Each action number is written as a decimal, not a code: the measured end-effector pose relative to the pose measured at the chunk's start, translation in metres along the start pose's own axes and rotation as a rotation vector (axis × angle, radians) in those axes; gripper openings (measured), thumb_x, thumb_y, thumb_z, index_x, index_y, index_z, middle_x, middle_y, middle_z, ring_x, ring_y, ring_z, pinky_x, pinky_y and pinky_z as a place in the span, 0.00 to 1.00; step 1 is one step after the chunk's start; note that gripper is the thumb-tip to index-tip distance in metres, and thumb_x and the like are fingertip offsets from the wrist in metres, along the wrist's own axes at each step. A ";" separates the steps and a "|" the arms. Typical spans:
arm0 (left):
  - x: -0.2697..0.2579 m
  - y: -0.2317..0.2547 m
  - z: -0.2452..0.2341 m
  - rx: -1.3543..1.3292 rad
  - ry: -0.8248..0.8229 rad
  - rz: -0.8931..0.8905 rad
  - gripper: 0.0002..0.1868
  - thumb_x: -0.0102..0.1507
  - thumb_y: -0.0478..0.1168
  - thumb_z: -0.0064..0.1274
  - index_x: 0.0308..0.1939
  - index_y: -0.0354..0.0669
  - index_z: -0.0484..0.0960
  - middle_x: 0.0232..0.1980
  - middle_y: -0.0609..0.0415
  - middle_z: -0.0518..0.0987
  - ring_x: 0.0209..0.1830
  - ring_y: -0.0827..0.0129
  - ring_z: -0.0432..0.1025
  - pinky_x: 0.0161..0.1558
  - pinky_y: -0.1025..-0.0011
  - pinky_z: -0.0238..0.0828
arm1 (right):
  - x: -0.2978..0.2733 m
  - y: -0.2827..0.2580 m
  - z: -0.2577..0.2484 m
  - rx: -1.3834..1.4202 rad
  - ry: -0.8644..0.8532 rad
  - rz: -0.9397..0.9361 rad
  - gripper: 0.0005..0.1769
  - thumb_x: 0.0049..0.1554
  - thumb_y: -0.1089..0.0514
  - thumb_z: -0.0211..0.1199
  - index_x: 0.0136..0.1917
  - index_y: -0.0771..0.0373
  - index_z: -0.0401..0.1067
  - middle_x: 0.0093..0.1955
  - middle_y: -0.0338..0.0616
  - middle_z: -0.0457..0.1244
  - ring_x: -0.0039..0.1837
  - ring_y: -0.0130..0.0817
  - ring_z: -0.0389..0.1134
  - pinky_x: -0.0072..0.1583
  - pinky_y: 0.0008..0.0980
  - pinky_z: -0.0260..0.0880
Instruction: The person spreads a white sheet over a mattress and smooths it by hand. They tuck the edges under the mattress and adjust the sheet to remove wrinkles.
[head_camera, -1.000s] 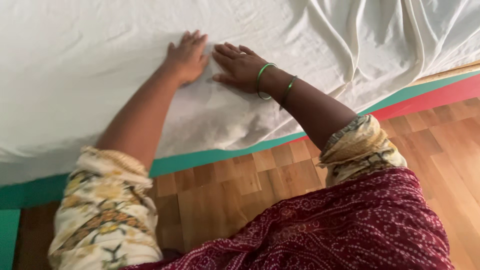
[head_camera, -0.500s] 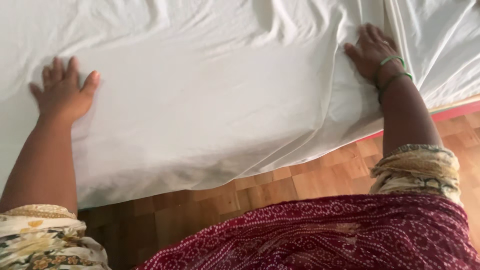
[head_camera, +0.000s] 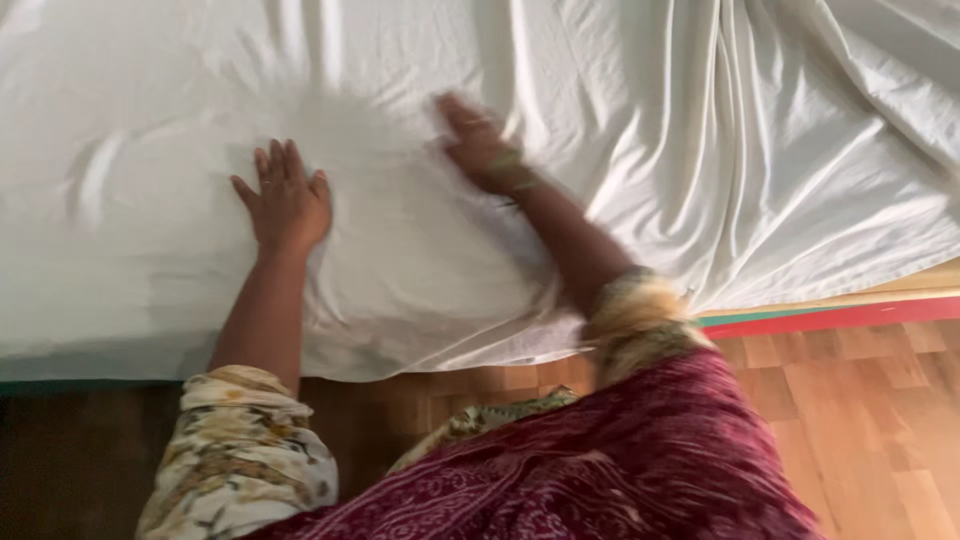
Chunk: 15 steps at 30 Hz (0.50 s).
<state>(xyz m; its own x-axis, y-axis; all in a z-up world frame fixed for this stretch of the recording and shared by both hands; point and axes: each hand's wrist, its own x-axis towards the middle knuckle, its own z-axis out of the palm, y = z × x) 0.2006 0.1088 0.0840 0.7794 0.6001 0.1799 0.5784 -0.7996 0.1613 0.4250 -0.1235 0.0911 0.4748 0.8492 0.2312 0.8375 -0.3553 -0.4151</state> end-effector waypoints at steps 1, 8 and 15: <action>-0.001 0.000 -0.004 -0.016 0.033 0.020 0.36 0.73 0.54 0.30 0.81 0.40 0.50 0.84 0.45 0.49 0.84 0.51 0.39 0.76 0.35 0.26 | 0.020 -0.038 0.022 0.099 -0.060 -0.029 0.41 0.62 0.53 0.47 0.85 0.61 0.39 0.88 0.52 0.36 0.86 0.45 0.36 0.82 0.46 0.35; -0.009 -0.003 0.000 0.024 -0.036 -0.019 0.34 0.73 0.53 0.29 0.81 0.44 0.52 0.86 0.47 0.47 0.86 0.53 0.38 0.77 0.35 0.27 | 0.022 -0.045 -0.006 -0.204 -0.215 0.291 0.48 0.62 0.29 0.46 0.83 0.57 0.42 0.87 0.45 0.37 0.86 0.41 0.35 0.82 0.46 0.30; 0.029 -0.013 -0.014 0.019 -0.116 -0.027 0.42 0.69 0.68 0.27 0.82 0.53 0.49 0.85 0.48 0.42 0.84 0.49 0.35 0.74 0.32 0.24 | -0.023 0.071 -0.080 -0.331 -0.112 0.646 0.51 0.63 0.25 0.35 0.85 0.58 0.34 0.88 0.45 0.29 0.87 0.42 0.28 0.81 0.45 0.26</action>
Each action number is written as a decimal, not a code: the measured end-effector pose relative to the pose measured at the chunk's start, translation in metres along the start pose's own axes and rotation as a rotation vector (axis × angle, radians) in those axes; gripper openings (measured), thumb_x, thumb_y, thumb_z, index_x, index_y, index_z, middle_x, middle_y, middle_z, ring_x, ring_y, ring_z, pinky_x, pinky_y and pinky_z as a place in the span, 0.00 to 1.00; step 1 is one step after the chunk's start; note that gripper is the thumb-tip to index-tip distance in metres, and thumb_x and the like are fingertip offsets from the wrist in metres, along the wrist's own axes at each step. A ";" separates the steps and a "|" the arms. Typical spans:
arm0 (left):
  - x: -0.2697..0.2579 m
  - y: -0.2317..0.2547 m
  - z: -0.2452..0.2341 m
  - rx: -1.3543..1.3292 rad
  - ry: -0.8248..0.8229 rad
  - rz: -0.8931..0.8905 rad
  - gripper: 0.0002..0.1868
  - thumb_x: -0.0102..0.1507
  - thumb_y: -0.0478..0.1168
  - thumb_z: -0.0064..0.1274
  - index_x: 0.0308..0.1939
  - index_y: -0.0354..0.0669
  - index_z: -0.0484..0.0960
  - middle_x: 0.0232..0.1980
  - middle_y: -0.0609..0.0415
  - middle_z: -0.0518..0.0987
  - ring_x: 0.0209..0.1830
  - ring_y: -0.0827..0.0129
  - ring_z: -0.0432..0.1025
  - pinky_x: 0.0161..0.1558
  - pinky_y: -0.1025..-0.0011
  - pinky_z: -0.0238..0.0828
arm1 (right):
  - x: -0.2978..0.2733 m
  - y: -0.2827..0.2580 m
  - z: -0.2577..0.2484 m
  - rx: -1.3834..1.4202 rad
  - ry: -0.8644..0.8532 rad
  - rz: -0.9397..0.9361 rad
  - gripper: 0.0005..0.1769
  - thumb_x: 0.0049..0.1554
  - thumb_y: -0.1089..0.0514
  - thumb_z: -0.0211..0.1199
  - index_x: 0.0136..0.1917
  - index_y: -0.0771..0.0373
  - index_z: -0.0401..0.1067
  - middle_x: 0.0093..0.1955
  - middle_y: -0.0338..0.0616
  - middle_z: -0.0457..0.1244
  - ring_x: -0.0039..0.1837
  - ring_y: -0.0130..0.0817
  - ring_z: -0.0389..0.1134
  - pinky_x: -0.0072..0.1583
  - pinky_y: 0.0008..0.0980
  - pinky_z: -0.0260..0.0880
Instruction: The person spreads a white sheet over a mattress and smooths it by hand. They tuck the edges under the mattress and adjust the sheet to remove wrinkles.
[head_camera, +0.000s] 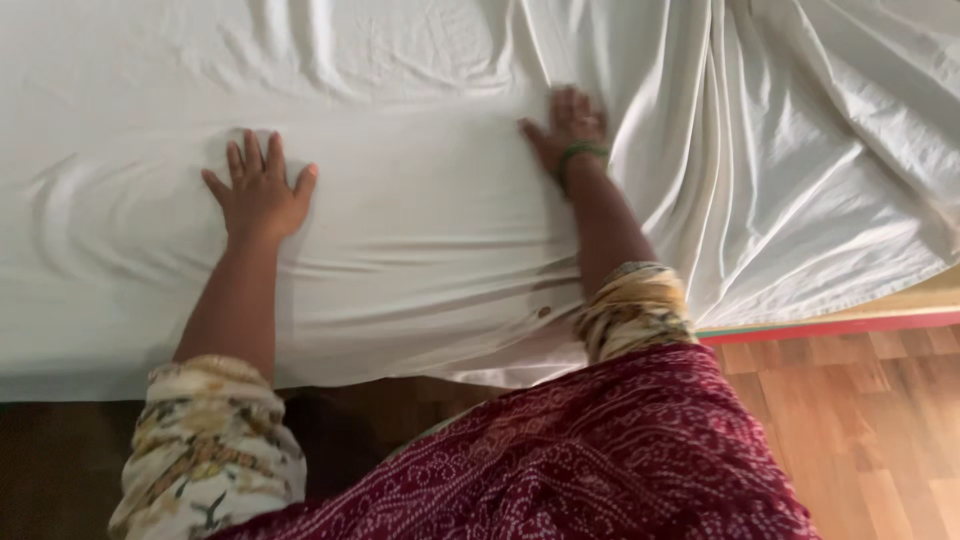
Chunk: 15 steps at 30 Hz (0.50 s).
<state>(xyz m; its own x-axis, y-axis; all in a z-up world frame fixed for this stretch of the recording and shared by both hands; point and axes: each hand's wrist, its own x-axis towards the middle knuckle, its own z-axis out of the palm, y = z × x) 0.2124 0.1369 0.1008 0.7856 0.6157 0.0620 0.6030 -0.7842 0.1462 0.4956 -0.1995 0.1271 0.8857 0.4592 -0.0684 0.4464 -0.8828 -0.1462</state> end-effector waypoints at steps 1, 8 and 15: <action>0.006 -0.005 -0.002 0.004 -0.002 0.006 0.43 0.68 0.70 0.28 0.82 0.53 0.49 0.85 0.48 0.42 0.84 0.49 0.35 0.74 0.32 0.24 | -0.006 0.018 0.001 0.024 -0.001 0.050 0.50 0.63 0.25 0.36 0.85 0.57 0.34 0.88 0.43 0.30 0.87 0.40 0.28 0.81 0.45 0.27; 0.052 -0.025 -0.006 -0.068 0.051 0.010 0.46 0.67 0.73 0.31 0.82 0.52 0.52 0.85 0.48 0.43 0.85 0.48 0.35 0.74 0.30 0.23 | -0.007 0.087 0.004 0.072 0.038 0.303 0.51 0.62 0.23 0.37 0.86 0.54 0.35 0.89 0.41 0.30 0.88 0.41 0.27 0.82 0.47 0.28; 0.062 -0.030 0.007 -0.107 0.109 0.026 0.45 0.67 0.73 0.32 0.80 0.52 0.55 0.84 0.48 0.45 0.84 0.49 0.37 0.73 0.29 0.22 | -0.051 0.130 0.010 0.000 0.065 0.435 0.51 0.63 0.23 0.35 0.86 0.55 0.37 0.89 0.47 0.31 0.88 0.48 0.29 0.84 0.49 0.29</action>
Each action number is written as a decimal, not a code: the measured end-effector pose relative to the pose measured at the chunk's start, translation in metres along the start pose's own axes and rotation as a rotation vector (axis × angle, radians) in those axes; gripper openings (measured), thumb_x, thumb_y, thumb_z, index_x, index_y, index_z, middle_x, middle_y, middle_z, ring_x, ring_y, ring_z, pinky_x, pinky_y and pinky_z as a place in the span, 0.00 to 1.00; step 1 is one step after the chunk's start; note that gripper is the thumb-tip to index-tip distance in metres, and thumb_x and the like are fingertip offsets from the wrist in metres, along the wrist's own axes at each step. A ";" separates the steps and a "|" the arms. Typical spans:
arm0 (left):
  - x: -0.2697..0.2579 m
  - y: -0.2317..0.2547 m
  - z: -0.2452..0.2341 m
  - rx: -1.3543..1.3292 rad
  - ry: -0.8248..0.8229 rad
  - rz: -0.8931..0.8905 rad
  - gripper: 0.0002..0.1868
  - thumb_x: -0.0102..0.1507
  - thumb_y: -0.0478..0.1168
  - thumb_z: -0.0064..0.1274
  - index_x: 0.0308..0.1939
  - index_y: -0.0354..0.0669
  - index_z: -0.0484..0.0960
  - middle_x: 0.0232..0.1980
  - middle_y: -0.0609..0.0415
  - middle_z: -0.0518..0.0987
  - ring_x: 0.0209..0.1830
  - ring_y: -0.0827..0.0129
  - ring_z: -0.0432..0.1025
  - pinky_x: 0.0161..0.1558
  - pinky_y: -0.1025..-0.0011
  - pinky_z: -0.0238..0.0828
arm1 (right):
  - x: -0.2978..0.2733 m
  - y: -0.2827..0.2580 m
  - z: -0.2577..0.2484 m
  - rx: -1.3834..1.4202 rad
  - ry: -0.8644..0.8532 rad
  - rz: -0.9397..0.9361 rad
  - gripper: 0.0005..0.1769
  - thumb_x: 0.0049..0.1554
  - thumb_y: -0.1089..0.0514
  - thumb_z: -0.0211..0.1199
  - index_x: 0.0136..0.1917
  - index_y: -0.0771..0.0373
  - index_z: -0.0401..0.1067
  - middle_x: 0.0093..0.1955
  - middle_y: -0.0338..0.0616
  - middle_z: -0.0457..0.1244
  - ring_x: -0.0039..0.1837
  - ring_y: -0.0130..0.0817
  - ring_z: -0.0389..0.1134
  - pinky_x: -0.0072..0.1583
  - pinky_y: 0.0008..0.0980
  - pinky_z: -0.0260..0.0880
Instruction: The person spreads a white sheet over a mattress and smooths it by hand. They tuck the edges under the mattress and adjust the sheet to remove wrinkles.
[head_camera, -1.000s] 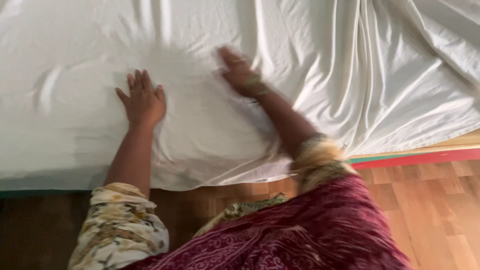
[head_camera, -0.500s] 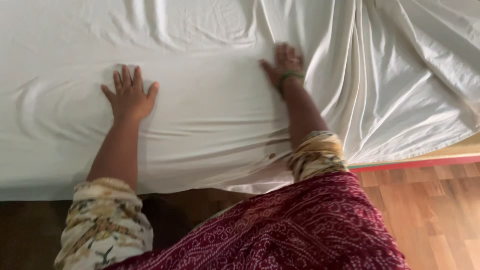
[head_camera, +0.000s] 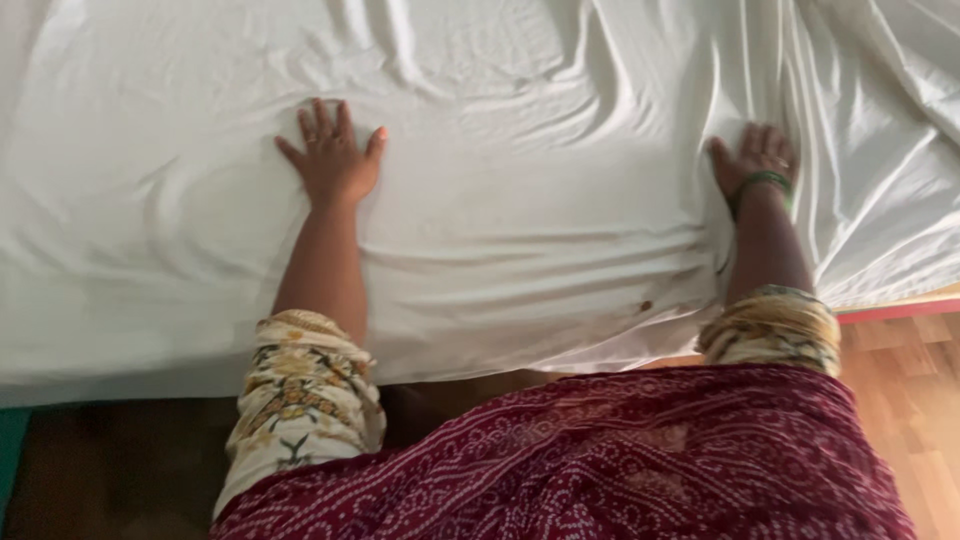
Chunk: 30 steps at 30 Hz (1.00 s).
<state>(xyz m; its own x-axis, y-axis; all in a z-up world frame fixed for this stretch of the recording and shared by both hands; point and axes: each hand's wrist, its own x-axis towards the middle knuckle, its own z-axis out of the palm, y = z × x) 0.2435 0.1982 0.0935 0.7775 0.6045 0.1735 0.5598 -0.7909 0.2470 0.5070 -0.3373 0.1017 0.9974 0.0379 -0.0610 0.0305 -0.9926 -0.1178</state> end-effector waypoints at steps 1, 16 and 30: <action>0.003 -0.001 0.001 -0.003 0.011 0.012 0.45 0.67 0.73 0.31 0.80 0.51 0.55 0.84 0.47 0.45 0.84 0.48 0.37 0.72 0.29 0.22 | -0.006 0.014 -0.001 0.001 -0.008 0.025 0.52 0.63 0.22 0.34 0.86 0.56 0.36 0.89 0.48 0.31 0.88 0.49 0.29 0.83 0.49 0.30; -0.041 0.048 0.035 -0.296 -0.047 0.744 0.34 0.71 0.54 0.42 0.79 0.46 0.58 0.83 0.48 0.54 0.83 0.48 0.46 0.75 0.37 0.38 | -0.189 -0.213 0.059 -0.004 -0.039 -0.688 0.46 0.64 0.33 0.44 0.83 0.63 0.40 0.87 0.52 0.34 0.86 0.46 0.34 0.80 0.49 0.34; -0.044 0.047 0.030 -0.093 -0.069 0.797 0.33 0.69 0.56 0.43 0.74 0.44 0.64 0.81 0.45 0.57 0.79 0.50 0.53 0.71 0.35 0.43 | -0.192 -0.098 0.016 0.046 0.004 -0.327 0.49 0.63 0.26 0.40 0.84 0.59 0.41 0.87 0.45 0.35 0.87 0.39 0.31 0.81 0.42 0.30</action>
<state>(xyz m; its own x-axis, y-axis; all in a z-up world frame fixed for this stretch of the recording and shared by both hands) 0.2438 0.1317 0.0692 0.9506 -0.1482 0.2727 -0.1949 -0.9689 0.1528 0.3117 -0.2456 0.1090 0.9356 0.3530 -0.0091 0.3461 -0.9217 -0.1751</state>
